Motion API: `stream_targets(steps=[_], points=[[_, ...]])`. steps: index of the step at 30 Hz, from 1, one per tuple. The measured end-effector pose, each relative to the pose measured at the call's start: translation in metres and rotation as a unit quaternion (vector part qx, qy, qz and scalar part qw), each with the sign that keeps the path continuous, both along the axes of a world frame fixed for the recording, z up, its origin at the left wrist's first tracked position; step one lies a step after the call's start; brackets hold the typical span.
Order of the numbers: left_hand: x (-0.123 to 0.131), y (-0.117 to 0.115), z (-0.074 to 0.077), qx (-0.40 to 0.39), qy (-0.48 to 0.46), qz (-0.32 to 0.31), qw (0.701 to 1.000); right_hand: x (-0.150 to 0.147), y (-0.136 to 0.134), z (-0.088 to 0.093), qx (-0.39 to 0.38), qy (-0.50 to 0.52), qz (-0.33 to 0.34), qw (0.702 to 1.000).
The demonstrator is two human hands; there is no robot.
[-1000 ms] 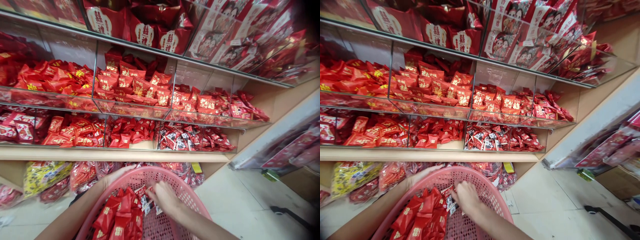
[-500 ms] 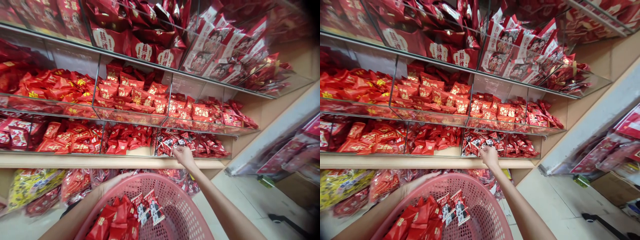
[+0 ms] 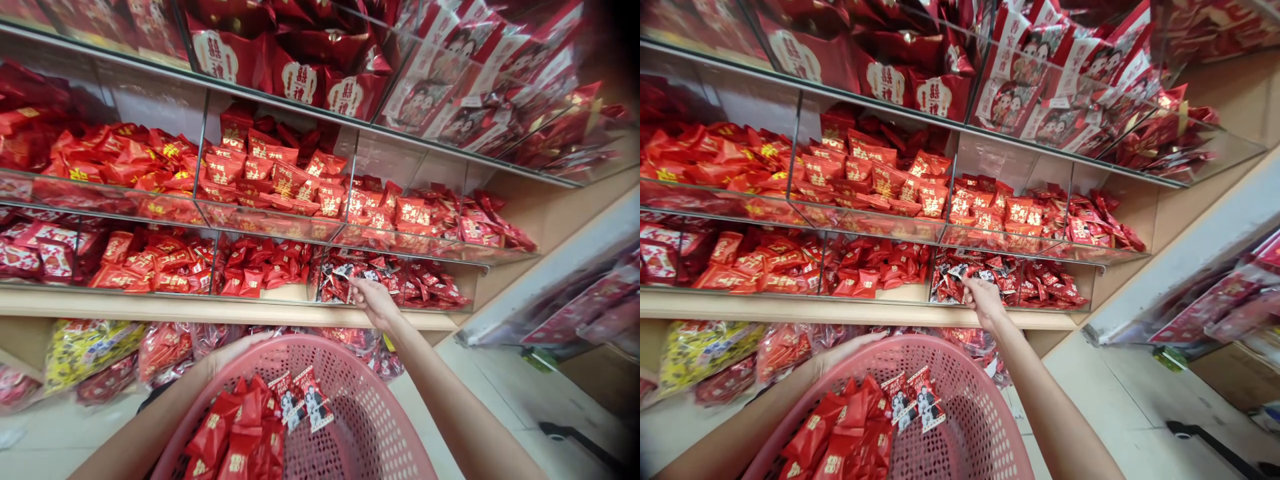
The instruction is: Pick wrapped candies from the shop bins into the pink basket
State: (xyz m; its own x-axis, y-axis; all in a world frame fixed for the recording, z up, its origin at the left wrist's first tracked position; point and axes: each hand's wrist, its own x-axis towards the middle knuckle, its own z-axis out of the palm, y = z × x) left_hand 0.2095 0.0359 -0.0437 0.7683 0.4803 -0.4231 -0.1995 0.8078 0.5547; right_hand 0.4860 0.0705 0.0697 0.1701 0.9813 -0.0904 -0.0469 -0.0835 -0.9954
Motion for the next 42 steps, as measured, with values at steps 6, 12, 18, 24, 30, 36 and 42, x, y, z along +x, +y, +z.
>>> stream_targets(steps=[6, 12, 18, 24, 30, 36, 42], points=[[0.0, 0.0, -0.003, -0.028, -0.002, 0.003, 1.0, 0.005, -0.044, 0.022, 0.042, 0.045, 0.052, 0.997], [0.001, 0.0, -0.001, -0.011, 0.013, -0.01, 1.0, -0.007, -0.111, 0.006, -0.032, -0.009, 0.181, 0.983], [0.002, 0.0, -0.005, -0.024, -0.013, -0.02, 0.999, -0.044, -0.131, -0.079, -0.187, -0.026, 0.309, 0.932], [-0.002, 0.002, -0.013, -0.02, 0.023, -0.002, 1.0, -0.055, -0.112, -0.121, -0.239, -0.024, 0.345, 0.907], [-0.002, 0.0, -0.01, -0.013, 0.014, -0.003, 1.0, -0.054, -0.101, -0.139, -0.256, -0.043, 0.342, 0.903], [-0.001, 0.0, -0.007, 0.0, 0.013, -0.024, 1.0, -0.051, -0.101, -0.135, -0.195, -0.154, 0.323, 0.913], [-0.001, 0.001, -0.002, 0.014, 0.06, -0.017, 0.998, -0.023, -0.071, -0.058, 0.057, -0.289, 0.255, 0.921]])
